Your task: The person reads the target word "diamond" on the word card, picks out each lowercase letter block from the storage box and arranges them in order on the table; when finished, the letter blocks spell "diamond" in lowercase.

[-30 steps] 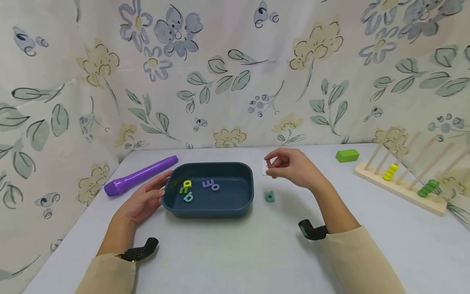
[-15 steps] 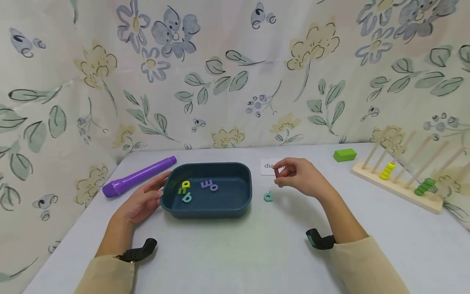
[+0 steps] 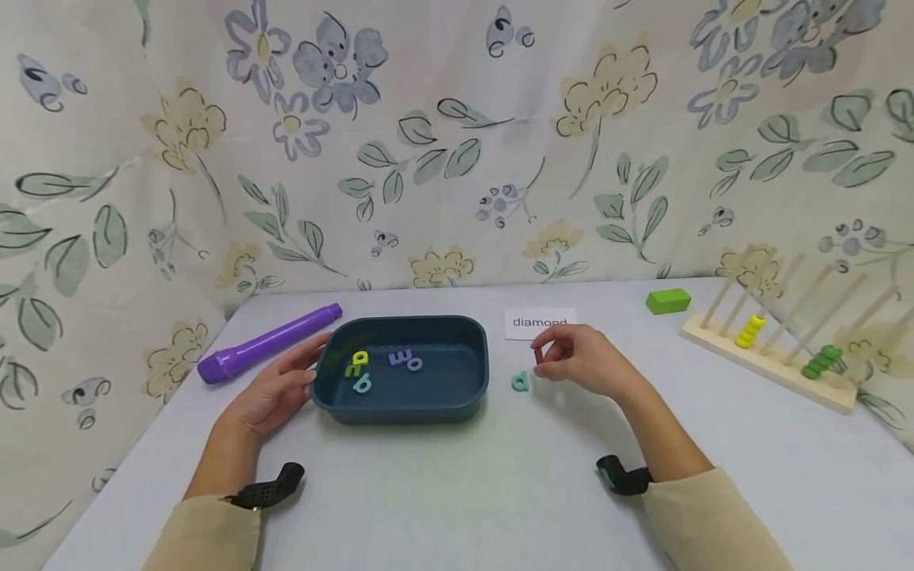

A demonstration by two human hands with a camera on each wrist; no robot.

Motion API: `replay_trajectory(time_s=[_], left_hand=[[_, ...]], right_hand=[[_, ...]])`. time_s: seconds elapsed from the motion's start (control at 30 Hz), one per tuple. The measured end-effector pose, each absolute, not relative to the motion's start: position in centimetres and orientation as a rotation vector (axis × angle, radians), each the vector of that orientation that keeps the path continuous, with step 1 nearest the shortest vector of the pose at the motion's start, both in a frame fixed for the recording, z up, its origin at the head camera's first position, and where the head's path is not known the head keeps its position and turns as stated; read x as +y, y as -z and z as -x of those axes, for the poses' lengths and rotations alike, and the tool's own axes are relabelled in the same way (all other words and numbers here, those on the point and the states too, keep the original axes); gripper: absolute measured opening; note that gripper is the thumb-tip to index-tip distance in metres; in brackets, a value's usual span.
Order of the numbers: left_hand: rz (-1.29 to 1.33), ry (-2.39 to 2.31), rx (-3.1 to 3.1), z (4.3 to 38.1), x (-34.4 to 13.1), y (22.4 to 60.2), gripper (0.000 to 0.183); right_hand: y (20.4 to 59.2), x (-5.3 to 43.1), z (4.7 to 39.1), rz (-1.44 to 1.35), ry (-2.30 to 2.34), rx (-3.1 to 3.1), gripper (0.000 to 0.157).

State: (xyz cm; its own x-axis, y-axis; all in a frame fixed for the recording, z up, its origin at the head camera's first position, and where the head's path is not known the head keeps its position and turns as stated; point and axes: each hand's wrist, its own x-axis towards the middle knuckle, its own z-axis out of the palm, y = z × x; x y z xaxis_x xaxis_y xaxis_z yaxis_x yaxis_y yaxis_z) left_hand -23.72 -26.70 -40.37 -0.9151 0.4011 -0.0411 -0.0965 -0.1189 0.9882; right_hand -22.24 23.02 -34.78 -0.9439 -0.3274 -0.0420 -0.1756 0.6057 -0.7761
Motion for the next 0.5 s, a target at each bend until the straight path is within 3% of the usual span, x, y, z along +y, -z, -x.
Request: replay_trajectory(time_s=[0.5], left_hand=[[-0.326,-2.108,1.816,23.7,-26.6,40.4,0.065]], right_hand=[[36.6,23.3,22.8,0.418,1.172,2.594,0.036]])
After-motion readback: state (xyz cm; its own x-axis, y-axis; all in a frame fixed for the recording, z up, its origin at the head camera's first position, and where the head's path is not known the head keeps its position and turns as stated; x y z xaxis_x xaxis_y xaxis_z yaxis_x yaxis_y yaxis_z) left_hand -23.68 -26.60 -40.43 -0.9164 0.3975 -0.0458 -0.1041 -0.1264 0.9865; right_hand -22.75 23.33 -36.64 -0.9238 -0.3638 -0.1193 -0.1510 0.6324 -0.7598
